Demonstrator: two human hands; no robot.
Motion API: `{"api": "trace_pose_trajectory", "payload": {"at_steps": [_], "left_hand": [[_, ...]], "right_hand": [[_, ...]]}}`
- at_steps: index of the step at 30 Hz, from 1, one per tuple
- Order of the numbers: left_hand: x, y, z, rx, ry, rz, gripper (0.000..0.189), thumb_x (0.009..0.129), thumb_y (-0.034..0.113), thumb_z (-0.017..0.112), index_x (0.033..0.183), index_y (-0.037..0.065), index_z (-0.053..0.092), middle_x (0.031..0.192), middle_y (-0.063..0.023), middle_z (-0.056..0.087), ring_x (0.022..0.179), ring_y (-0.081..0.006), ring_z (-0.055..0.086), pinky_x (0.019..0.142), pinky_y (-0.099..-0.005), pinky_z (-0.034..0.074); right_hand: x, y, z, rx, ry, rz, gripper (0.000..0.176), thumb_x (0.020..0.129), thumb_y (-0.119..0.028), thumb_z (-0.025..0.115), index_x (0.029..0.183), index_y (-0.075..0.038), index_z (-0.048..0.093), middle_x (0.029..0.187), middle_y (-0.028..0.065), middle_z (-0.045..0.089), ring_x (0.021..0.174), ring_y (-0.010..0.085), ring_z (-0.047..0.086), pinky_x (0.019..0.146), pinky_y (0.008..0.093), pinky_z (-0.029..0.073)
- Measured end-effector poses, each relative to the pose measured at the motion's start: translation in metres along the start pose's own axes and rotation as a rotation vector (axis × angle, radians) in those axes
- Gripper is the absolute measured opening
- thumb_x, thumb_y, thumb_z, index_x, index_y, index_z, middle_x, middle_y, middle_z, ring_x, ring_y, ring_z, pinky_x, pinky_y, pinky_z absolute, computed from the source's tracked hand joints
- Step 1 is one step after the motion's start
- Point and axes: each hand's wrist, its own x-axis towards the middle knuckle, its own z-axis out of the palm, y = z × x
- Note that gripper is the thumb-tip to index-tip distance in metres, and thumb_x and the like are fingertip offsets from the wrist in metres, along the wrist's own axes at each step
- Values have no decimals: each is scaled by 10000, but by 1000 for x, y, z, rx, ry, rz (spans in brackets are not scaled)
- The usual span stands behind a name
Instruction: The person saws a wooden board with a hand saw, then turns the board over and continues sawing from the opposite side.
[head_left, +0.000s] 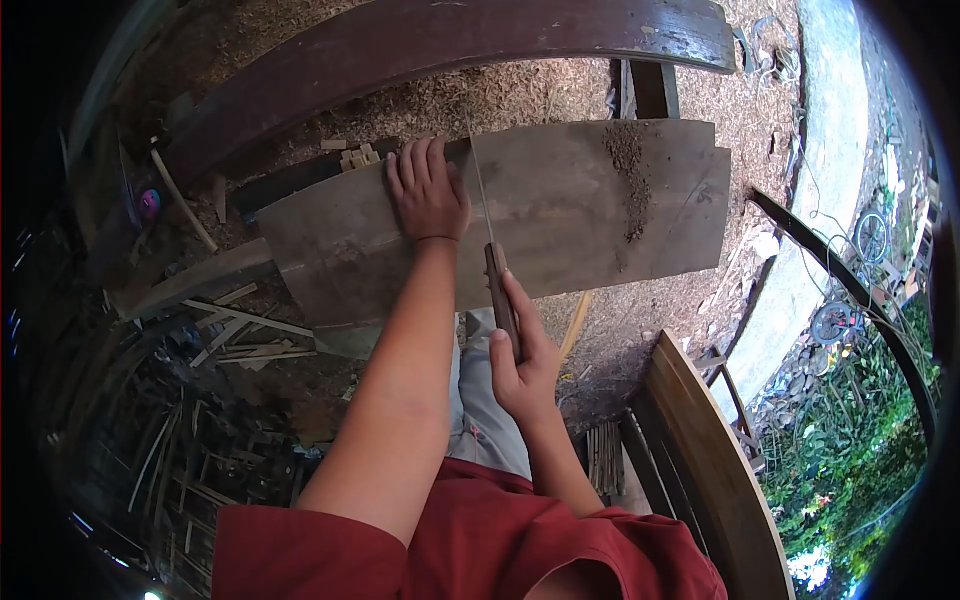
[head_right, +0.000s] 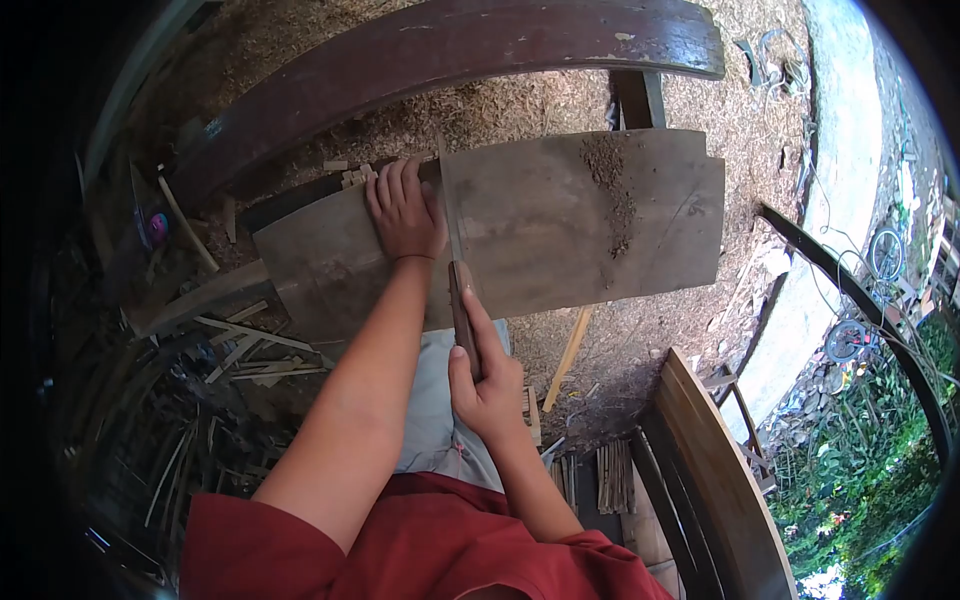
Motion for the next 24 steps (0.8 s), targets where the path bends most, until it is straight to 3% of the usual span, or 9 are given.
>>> {"api": "trace_pose_trajectory", "payload": {"at_steps": [3,9,11,15,18,20,21,23,24], "left_hand": [[1,0,0,-3,-9,2,430,1049,231,580,1465,126,614,1487,-82,616,1496,-295,516,1354,-574,273],[0,-3,3,27,-5,2,439,1036,238,594,1459,121,611,1496,-76,615,1494,-299,524,1355,-589,270],[-1,0,1,20,-8,9,438,1038,238,592,1459,119,609,1500,-76,614,1498,-302,523,1354,-591,269],[0,-1,0,-11,8,26,430,1054,247,567,1461,116,606,1526,-74,606,1517,-307,513,1349,-595,266],[0,-1,3,-14,1,21,438,1064,254,550,1477,119,598,1540,-71,601,1523,-306,511,1345,-598,267],[0,-3,5,-9,3,17,443,1068,258,541,1487,122,594,1545,-69,600,1523,-305,511,1344,-600,268],[0,-3,4,-12,11,18,450,1068,261,541,1493,123,590,1549,-66,599,1527,-302,509,1344,-599,267],[-1,-1,3,-23,15,20,456,1068,265,541,1500,124,586,1554,-62,599,1530,-300,506,1344,-598,267],[0,0,1,-18,10,22,458,1067,268,544,1500,125,585,1555,-61,599,1531,-298,507,1345,-596,265]], "right_hand": [[11,2,3,103,-21,115,635,1043,-73,610,1673,-80,532,1383,280,758,1044,424,817,903,384,613],[34,-2,7,137,-79,214,589,1042,-52,607,1629,-91,587,1330,252,785,979,363,825,877,370,608],[7,-2,-5,40,-29,28,581,1040,-45,610,1619,-84,596,1321,251,789,985,353,830,874,369,608],[-6,-6,-17,79,-94,179,584,1039,-40,614,1621,-80,592,1345,259,779,1055,359,835,904,379,614],[36,3,3,88,-10,2,584,1041,-43,614,1623,-76,588,1393,263,761,1149,360,822,966,378,610],[55,-4,7,189,-137,353,587,1040,-44,615,1626,-66,581,1446,269,736,1269,371,782,1048,380,589],[50,-3,7,194,-133,352,587,1040,-44,615,1626,-66,581,1446,269,736,1269,371,782,1048,380,589],[25,-2,3,145,-14,80,582,1040,-44,608,1621,-64,587,1471,265,727,1333,374,751,1096,374,564],[9,-5,-4,142,-9,84,582,1040,-44,608,1621,-64,587,1471,265,727,1333,374,751,1096,374,564]]}}
